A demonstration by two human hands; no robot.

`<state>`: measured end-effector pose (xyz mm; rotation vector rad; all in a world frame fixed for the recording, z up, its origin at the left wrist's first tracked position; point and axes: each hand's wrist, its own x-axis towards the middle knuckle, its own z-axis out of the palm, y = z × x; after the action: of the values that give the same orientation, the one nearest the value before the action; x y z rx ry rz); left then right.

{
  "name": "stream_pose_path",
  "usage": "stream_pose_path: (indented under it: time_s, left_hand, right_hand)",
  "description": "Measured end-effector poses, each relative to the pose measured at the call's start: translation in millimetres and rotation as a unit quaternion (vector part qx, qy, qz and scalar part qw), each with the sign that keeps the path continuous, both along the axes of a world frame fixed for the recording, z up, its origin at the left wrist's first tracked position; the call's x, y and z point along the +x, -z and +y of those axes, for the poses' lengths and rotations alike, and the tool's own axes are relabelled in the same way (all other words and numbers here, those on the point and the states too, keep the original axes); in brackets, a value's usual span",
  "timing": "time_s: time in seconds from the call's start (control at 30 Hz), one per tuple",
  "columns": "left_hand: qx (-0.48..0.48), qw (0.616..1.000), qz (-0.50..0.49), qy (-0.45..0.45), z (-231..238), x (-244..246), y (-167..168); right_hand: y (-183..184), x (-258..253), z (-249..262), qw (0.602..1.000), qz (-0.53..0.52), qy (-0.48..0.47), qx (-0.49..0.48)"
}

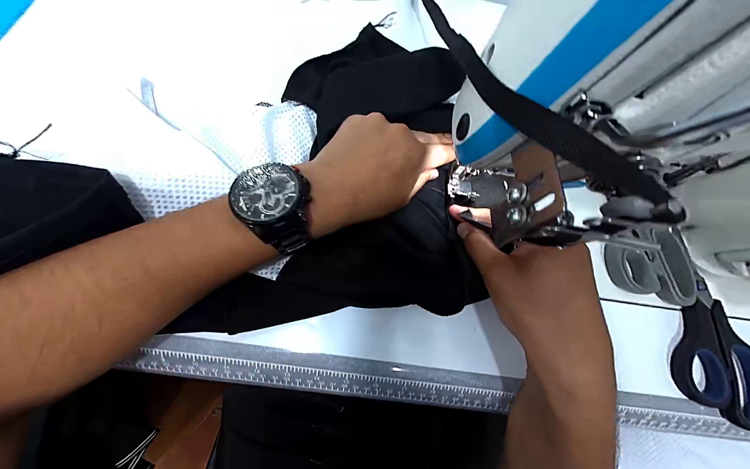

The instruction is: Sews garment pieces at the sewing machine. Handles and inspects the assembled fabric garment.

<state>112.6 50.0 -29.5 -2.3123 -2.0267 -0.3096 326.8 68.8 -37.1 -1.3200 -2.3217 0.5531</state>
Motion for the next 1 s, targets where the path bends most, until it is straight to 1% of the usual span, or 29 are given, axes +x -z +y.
stream_pose_path:
  time_s: [0.1,0.13,0.2,0.27,0.37,0.47,0.53,0.73,0.83,0.87,0.93,0.97,1.0]
  left_hand:
    - [-0.03,0.999,0.017,-0.007,4,5,-12]
    - [-0.027,1.0,0.016,-0.003,3,6,-13]
    - [-0.03,0.999,0.027,-0.002,3,9,-14]
    - [-0.039,0.999,0.035,-0.012,3,13,-15]
    - [-0.022,0.999,0.027,-0.016,2,14,-12]
    - [-0.028,0.999,0.028,-0.027,2,17,-13]
    - [-0.011,0.999,0.025,-0.025,2,16,-10]
    - [-0.002,0.999,0.014,-0.033,3,15,-8]
    - [-0.053,0.997,0.006,-0.056,5,18,-14]
    - [-0.061,0.997,0.008,-0.056,6,17,-15]
    - [-0.063,0.997,0.014,-0.05,0,16,-22]
    - [-0.034,0.998,0.011,-0.047,-12,19,-25]
    - [0.024,0.998,-0.014,-0.049,-33,26,-29]
  right_hand:
    - [1,-3,4,0.999,0.044,-0.031,0.006]
    - [-2,-4,4,0.998,0.048,-0.047,0.001]
    - [1,-6,4,0.995,0.085,-0.048,-0.002]
    - [4,-6,4,0.994,0.098,-0.037,-0.01]
    - [3,-6,2,0.995,0.094,-0.027,-0.026]
    - [8,-3,3,0.997,0.083,-0.009,-0.005]
    - [8,0,4,0.997,0.07,-0.009,-0.01]
    - [1,3,7,0.99,0.109,0.005,-0.095]
    - [-1,1,12,0.976,0.149,0.008,-0.161]
    - [-4,3,13,0.965,0.17,-0.006,-0.198]
    - [-11,8,12,0.933,0.213,-0.045,-0.288]
    - [-14,12,12,0.912,0.231,-0.066,-0.333]
    - [-16,17,12,0.89,0.242,-0.086,-0.376]
